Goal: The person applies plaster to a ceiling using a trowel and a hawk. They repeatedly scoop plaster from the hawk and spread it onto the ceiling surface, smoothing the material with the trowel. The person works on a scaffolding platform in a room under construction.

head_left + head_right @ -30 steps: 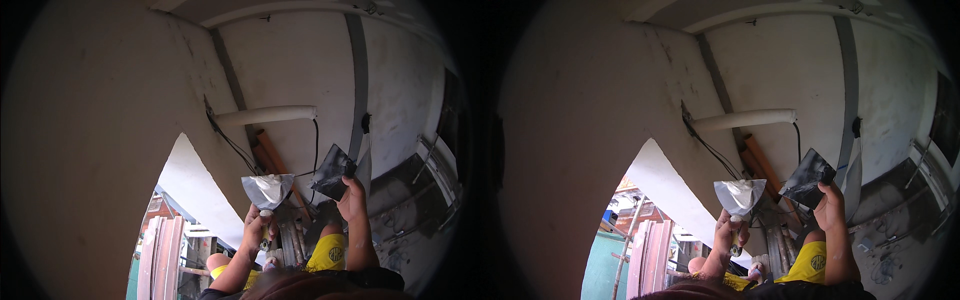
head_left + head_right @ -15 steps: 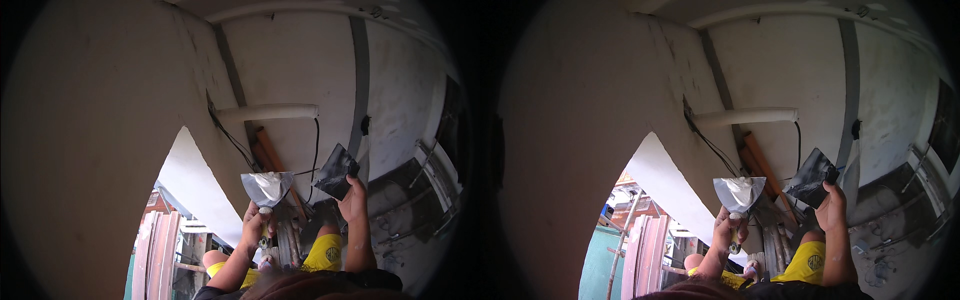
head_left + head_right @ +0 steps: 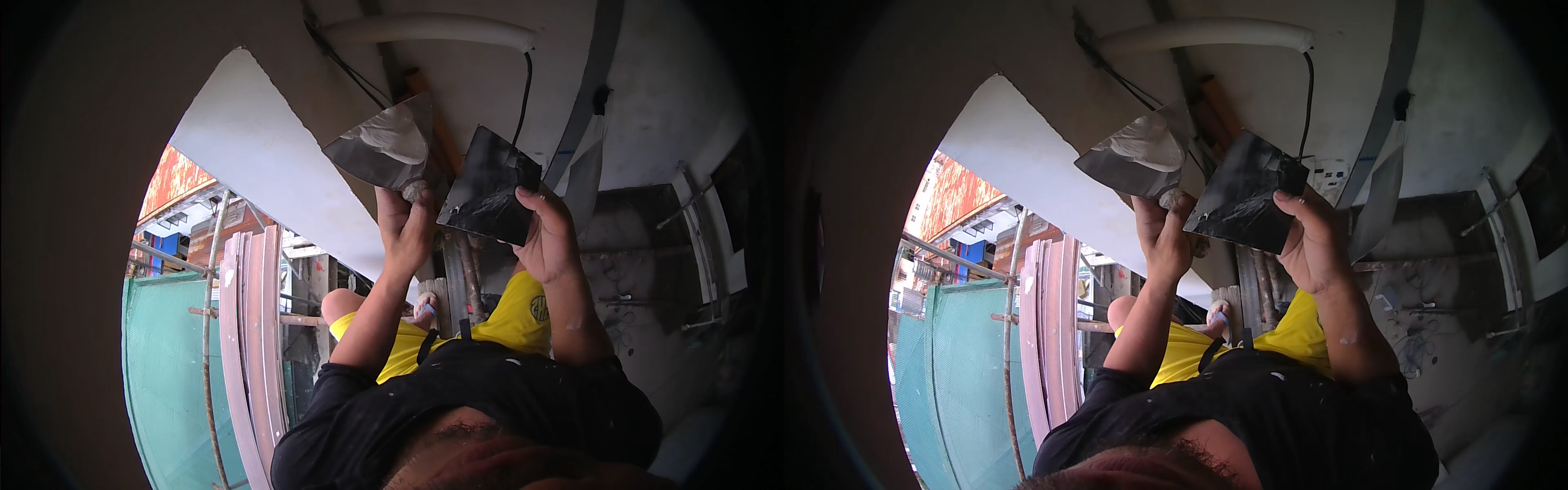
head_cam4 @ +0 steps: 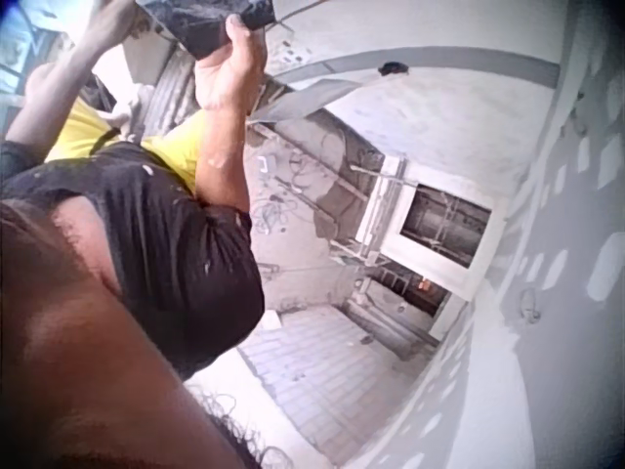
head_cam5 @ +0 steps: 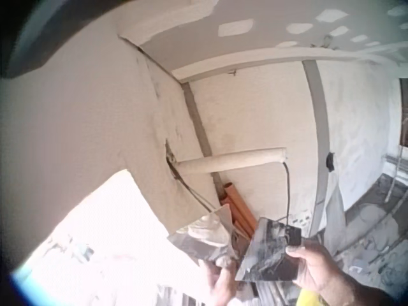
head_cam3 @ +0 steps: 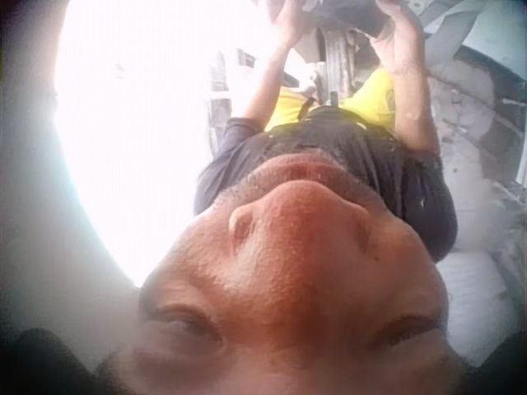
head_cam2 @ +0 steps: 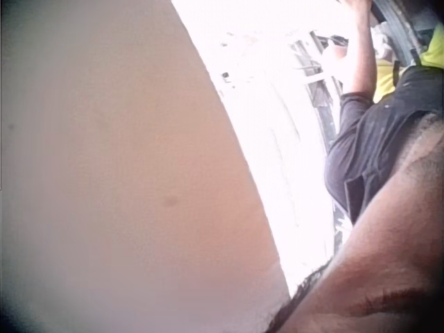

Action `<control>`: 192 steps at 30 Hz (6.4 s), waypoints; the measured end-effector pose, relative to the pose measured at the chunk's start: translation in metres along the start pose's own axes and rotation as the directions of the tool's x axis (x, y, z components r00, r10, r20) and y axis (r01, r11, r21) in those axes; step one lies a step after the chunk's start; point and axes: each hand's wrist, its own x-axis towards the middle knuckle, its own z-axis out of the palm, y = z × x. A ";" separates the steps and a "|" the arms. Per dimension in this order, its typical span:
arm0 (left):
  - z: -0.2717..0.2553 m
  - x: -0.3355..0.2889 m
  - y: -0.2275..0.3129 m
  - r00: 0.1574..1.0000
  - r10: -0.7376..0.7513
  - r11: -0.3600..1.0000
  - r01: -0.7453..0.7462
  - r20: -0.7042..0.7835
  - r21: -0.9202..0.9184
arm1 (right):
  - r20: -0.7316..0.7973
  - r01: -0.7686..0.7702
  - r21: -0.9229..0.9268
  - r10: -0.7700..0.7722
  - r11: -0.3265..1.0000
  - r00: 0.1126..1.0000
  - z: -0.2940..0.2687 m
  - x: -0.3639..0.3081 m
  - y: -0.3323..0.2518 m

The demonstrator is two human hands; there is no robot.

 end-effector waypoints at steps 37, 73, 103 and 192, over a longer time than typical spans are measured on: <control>-0.062 -0.022 0.048 0.888 -0.443 0.819 0.344 0.124 0.460 | 0.551 0.094 0.520 -0.417 0.849 0.723 0.405 0.288 -0.168; -0.046 -0.037 0.053 0.887 -0.428 0.856 0.338 0.173 0.391 | 0.473 0.381 0.444 -0.573 0.811 0.670 0.361 0.297 -0.305; 0.007 0.058 0.081 0.758 -0.353 0.276 0.644 0.548 -0.713 | 0.630 0.439 0.003 -0.343 0.898 0.697 0.026 0.154 -0.058; -0.032 0.012 0.046 0.969 -0.241 0.885 0.200 0.047 0.421 | 0.521 0.152 0.476 -0.417 0.866 0.745 0.439 0.315 -0.185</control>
